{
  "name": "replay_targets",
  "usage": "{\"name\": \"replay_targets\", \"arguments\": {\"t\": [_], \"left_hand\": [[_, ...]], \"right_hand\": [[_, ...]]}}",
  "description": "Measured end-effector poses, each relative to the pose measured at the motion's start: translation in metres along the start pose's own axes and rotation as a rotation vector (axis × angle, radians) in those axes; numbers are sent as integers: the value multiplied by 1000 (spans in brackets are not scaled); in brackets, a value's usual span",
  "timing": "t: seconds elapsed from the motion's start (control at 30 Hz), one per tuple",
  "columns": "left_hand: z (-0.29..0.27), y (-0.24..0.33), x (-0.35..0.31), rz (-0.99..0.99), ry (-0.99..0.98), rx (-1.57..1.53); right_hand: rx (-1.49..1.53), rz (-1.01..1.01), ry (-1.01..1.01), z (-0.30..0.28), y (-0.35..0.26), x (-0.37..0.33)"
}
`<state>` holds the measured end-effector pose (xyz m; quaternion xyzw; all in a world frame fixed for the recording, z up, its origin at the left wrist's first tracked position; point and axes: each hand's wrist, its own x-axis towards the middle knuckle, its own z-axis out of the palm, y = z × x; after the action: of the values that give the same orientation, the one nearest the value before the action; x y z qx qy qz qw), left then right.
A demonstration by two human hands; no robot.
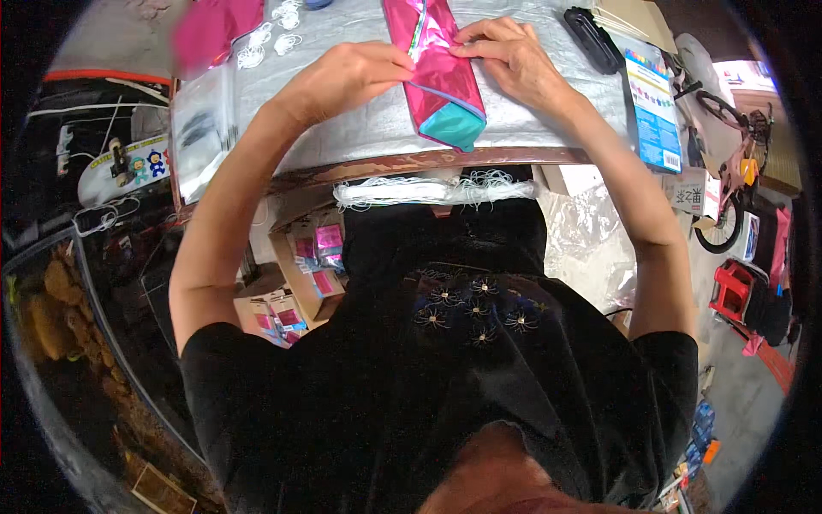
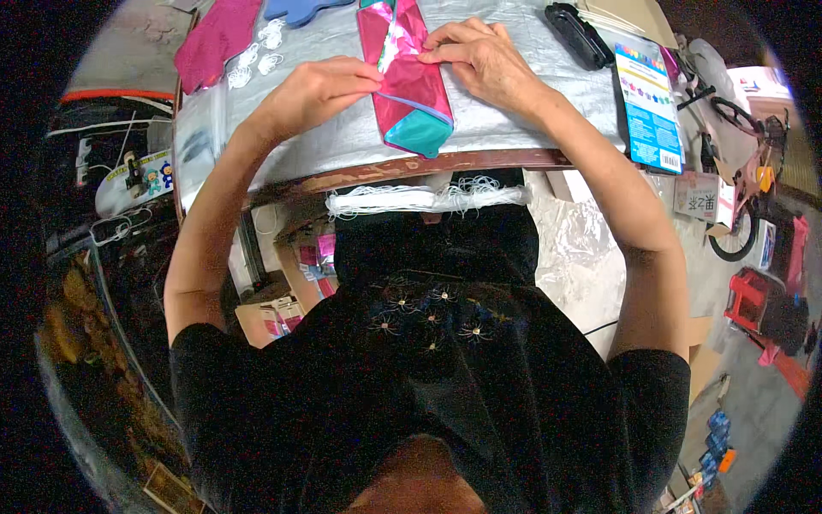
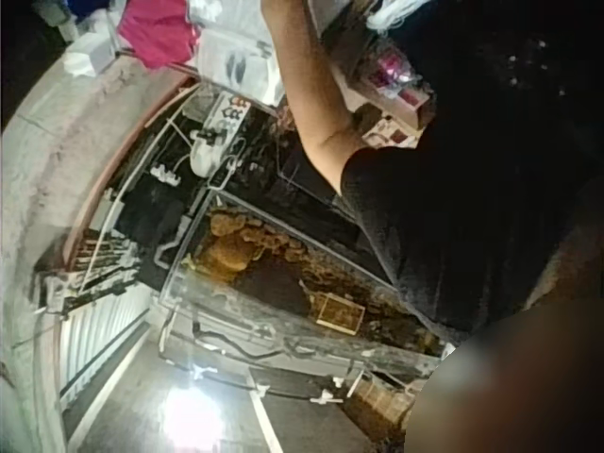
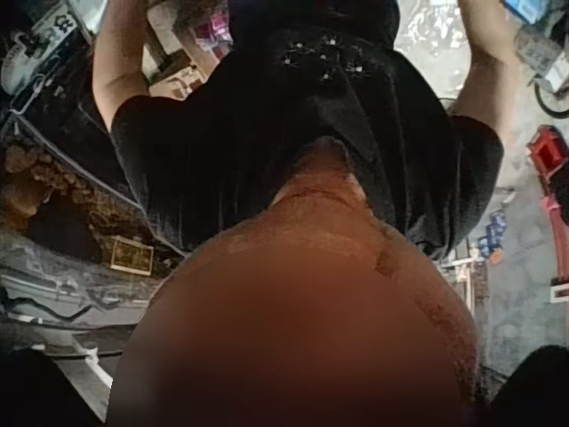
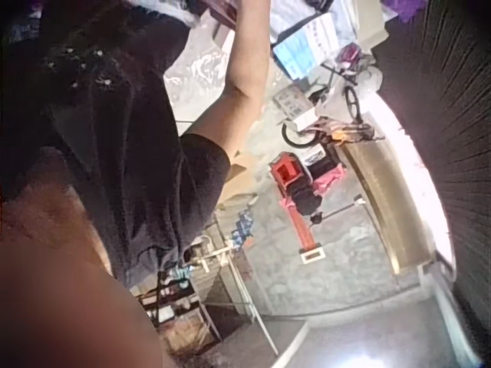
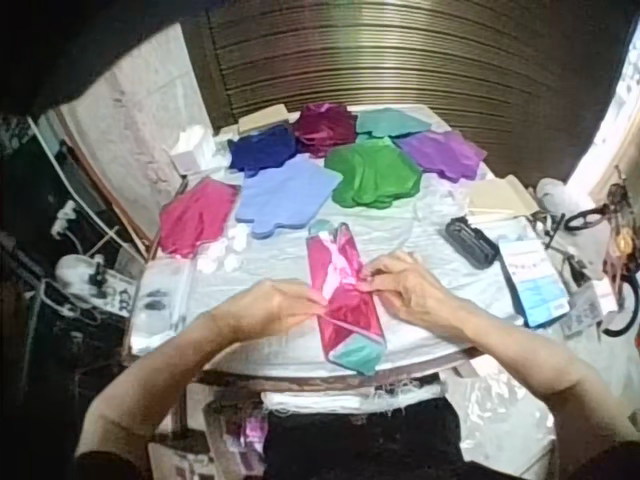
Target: Folding and stacking various colored plastic or foil sheets at a workstation.
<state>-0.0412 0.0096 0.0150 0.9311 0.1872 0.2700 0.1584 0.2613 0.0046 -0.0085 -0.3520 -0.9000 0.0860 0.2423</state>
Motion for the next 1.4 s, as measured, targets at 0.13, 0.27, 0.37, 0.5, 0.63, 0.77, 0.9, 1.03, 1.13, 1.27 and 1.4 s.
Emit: {"name": "replay_targets", "arguments": {"t": [0.13, 0.27, 0.37, 0.5, 0.63, 0.77, 0.9, 1.03, 1.13, 1.27, 1.4], "left_hand": [[-7, 10, 18, 163, -205, 200], [-15, 37, 48, 128, -539, 449], [-7, 41, 47, 45, -496, 440], [-1, 38, 32, 30, -281, 386], [15, 52, 17, -189, -57, 341], [25, 62, 13, -229, 1, 309], [29, 61, 10, -254, 113, 232], [26, 51, 5, -182, 50, 210], [32, 50, -2, -235, 98, 234], [43, 51, -13, -400, 248, 231], [42, 52, -18, -584, 389, 194]], "right_hand": [[16, -16, -12, -5, 2, -3], [48, -23, -34, -18, 7, -7], [64, -24, -47, -22, 7, -10], [54, -25, -58, -20, 9, -14], [34, -34, -56, -26, 8, -22], [15, -70, -45, -28, 7, -27], [11, -87, -50, -28, 1, -25], [-9, -57, -59, -24, -8, -22], [32, -20, -44, -24, -11, -18], [121, 34, 73, -20, -17, -14], [115, 96, 53, -17, -29, 1]]}}
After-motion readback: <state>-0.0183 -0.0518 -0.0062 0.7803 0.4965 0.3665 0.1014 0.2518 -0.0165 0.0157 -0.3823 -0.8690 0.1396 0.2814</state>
